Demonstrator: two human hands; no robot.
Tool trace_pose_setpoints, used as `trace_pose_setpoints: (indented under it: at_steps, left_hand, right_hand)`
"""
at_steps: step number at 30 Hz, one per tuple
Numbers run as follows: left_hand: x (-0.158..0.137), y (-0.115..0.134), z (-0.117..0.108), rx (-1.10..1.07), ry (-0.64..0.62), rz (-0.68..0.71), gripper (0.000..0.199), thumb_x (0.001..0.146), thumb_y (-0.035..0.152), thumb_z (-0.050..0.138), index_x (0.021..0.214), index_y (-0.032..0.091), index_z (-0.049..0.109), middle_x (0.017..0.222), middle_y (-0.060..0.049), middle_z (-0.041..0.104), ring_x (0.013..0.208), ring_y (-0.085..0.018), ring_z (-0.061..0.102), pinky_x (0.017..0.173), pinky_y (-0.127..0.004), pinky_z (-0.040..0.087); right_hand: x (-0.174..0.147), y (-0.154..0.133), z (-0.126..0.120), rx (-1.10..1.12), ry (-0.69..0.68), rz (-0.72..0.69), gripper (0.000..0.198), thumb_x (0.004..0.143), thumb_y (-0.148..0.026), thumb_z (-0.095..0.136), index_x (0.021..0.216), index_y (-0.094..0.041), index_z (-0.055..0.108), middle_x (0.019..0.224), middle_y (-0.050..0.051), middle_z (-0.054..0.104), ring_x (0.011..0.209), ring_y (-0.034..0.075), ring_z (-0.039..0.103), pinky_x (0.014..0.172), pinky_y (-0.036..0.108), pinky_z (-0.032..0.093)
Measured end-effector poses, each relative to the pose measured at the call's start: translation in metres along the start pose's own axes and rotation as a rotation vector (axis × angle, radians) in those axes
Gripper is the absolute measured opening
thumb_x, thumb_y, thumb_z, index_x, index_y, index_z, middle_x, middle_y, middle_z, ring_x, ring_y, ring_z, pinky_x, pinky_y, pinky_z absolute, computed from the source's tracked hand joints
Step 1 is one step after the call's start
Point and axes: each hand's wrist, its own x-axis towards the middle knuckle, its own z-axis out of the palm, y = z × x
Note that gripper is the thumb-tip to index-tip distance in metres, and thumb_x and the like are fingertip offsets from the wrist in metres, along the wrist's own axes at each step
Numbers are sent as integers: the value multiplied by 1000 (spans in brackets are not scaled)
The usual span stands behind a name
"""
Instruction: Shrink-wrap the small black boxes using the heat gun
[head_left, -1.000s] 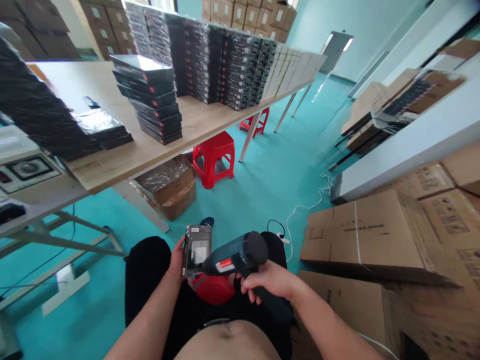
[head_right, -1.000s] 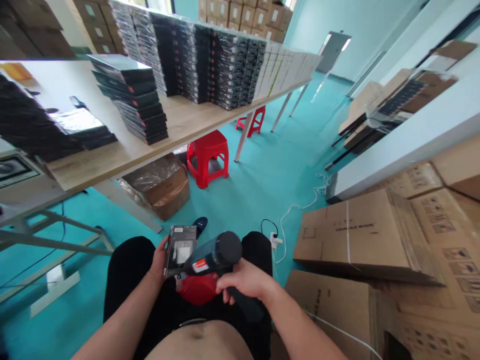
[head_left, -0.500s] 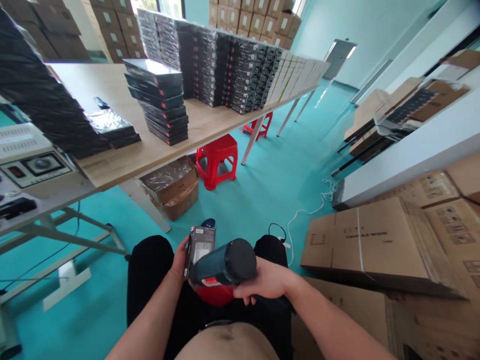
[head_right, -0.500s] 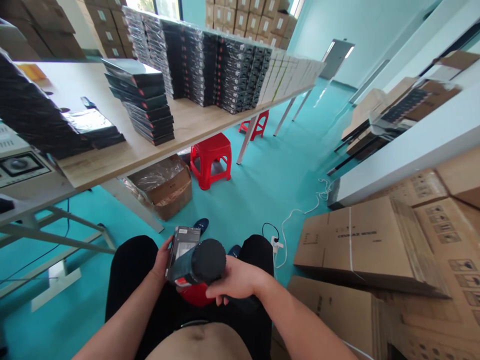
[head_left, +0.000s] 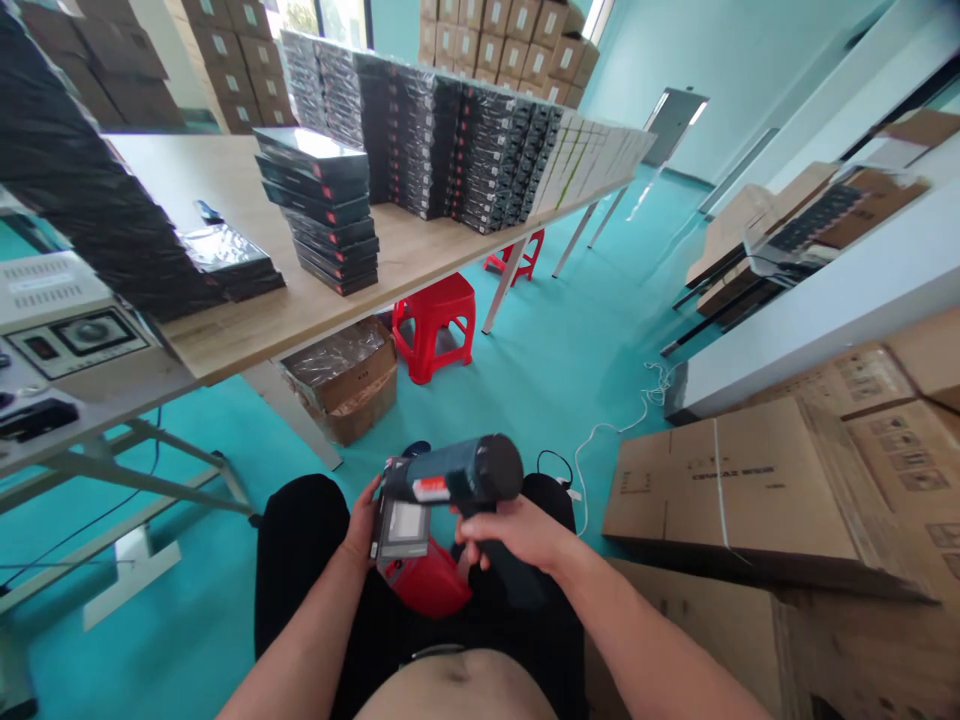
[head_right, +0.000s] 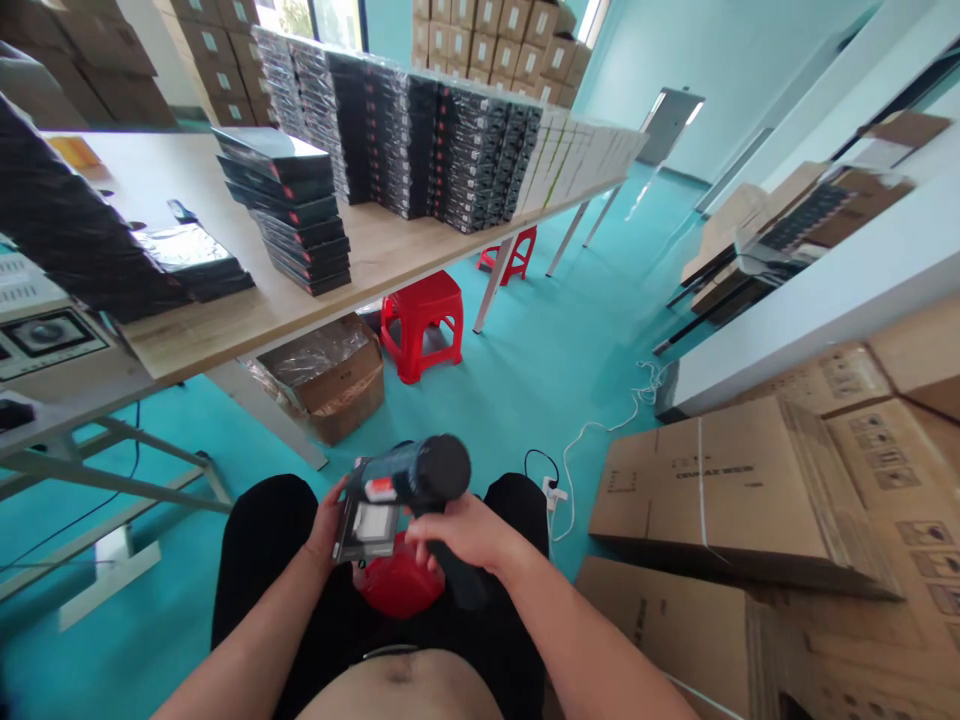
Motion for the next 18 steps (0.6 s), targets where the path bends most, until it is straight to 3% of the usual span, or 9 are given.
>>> trace_pose_setpoints:
  at_steps: [3, 8, 12, 18]
  left_hand:
    - [-4, 4, 1, 5, -44, -64, 52, 84, 49, 49, 111, 6, 58, 80, -14, 70, 80, -30, 68, 70, -41, 57]
    - [-9, 5, 8, -23, -35, -50, 50, 84, 46, 51, 110, 5, 58, 83, -15, 70, 82, -31, 67, 74, -44, 56]
    - [-12, 6, 13, -29, -56, -53, 48, 85, 46, 48, 109, 6, 59, 88, -17, 69, 85, -32, 66, 78, -47, 55]
    - [-10, 6, 10, -27, -94, -55, 50, 85, 49, 47, 111, 8, 58, 88, -15, 70, 90, -31, 66, 80, -46, 54]
  right_hand:
    - [17, 4, -12, 71, 199, -20, 28, 71, -27, 61, 95, -12, 61, 75, 5, 64, 58, 14, 60, 49, 23, 48]
    - [20, 9, -40, 40, 284, 5, 28, 71, -26, 60, 94, -11, 59, 74, 5, 64, 58, 13, 60, 47, 22, 48]
    - [3, 17, -43, 11, 169, 43, 27, 70, -26, 62, 92, -10, 61, 72, 5, 65, 55, 13, 60, 47, 22, 48]
    - [-27, 25, -40, -71, -157, 206, 28, 61, -19, 69, 87, -9, 65, 67, 5, 65, 49, 14, 58, 41, 22, 44]
